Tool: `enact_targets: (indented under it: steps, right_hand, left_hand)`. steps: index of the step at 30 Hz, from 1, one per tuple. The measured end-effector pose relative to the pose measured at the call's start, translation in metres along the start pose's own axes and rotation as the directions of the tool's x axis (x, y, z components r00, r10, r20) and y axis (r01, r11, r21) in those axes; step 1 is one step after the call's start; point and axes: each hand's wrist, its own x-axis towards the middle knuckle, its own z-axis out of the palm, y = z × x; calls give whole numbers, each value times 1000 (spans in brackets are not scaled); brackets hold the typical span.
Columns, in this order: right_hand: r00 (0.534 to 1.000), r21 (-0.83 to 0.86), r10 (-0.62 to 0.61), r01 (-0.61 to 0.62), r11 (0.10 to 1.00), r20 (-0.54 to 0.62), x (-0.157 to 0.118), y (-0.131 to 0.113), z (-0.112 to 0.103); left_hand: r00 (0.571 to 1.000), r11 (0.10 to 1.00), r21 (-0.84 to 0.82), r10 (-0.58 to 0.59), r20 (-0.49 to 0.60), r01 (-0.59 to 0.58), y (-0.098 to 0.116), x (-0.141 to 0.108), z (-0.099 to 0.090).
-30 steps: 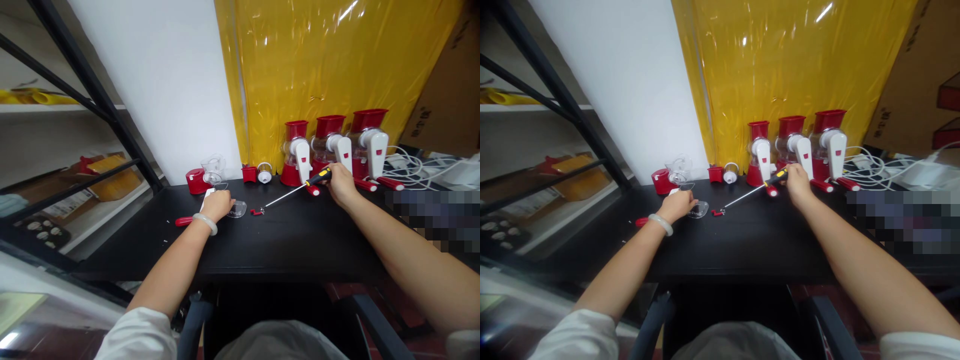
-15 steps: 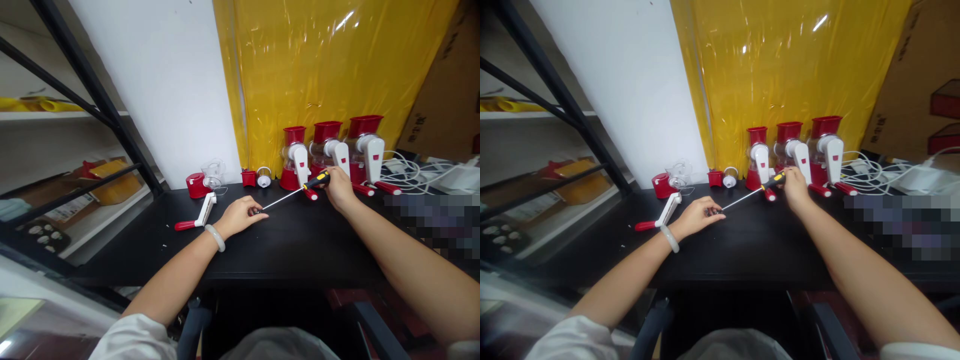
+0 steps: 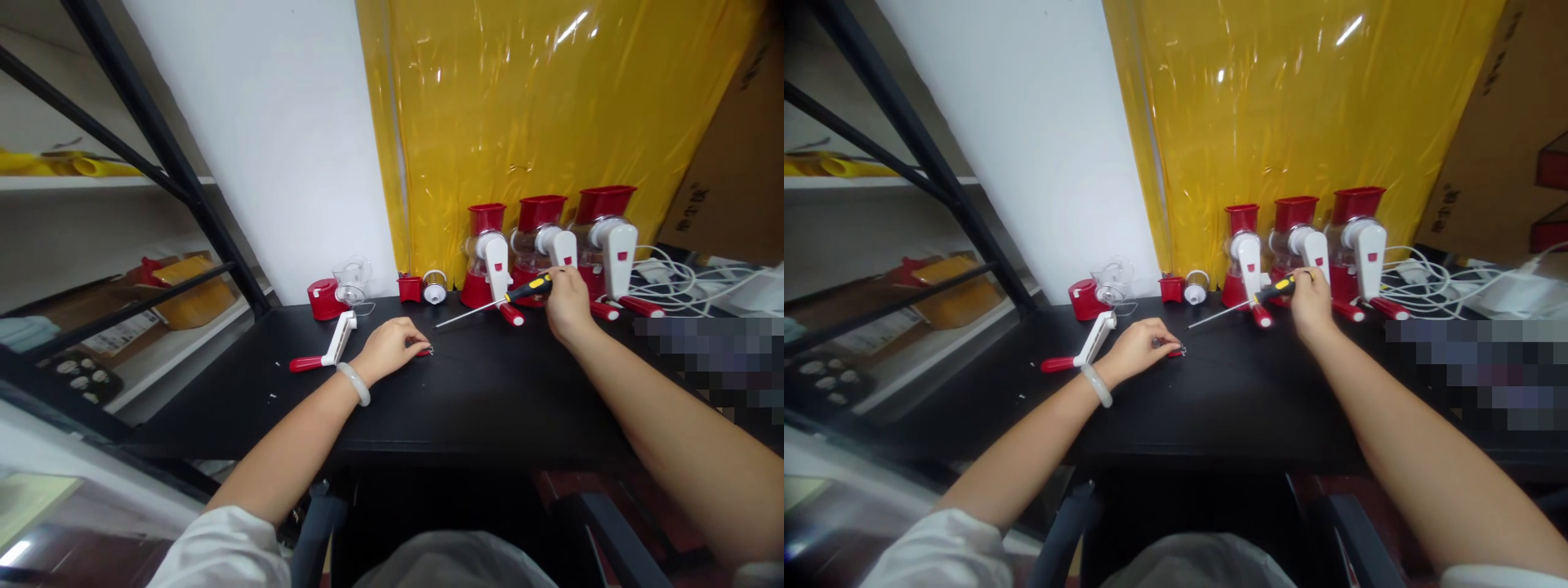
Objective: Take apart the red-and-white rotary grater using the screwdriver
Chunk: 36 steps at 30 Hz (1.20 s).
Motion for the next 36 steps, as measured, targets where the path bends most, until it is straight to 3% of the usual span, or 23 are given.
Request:
enact_targets:
  steps: [3,6,9,11,15,24,32,36]
  right_hand:
    - [996,-93,-37,30,995,-78,-4,-2,0]
    - [998,-120,-58,54,991,-23,-8,-5,1]
    - [999,-114,-48,49,992,8,-12,-11,3]
    - [999,-111,-36,38,993,15,-14,-16,5]
    - [999,-123,-37,40,992,28,-17,-22,7]
    - [1000,-79,-21,21,997,-3,-10,-12,4]
    - [999,-70,-36,36,997,-8,-10,-11,3]
    - [999,-63,-40,39,997,-14,-8,-8,3]
  left_hand:
    - [1000,1000,24,9,17,-9,-4,0,-2]
    - [999,999,46,10,-30,-8,-16,2,-18]
    - [985,988,98,-106,-139,120,-35,3,-39]
    - [982,979,93,-172,-73,179,-45,3,-46]
    - [974,979,78,-195,118,187,-47,2,-38]
    - [975,957,252,-181,130,144,-30,-1,-12]
    - [966,935,265,-255,41,235,-38,0,-23]
    - [943,914,322,-304,136,248,-39,-2,-27]
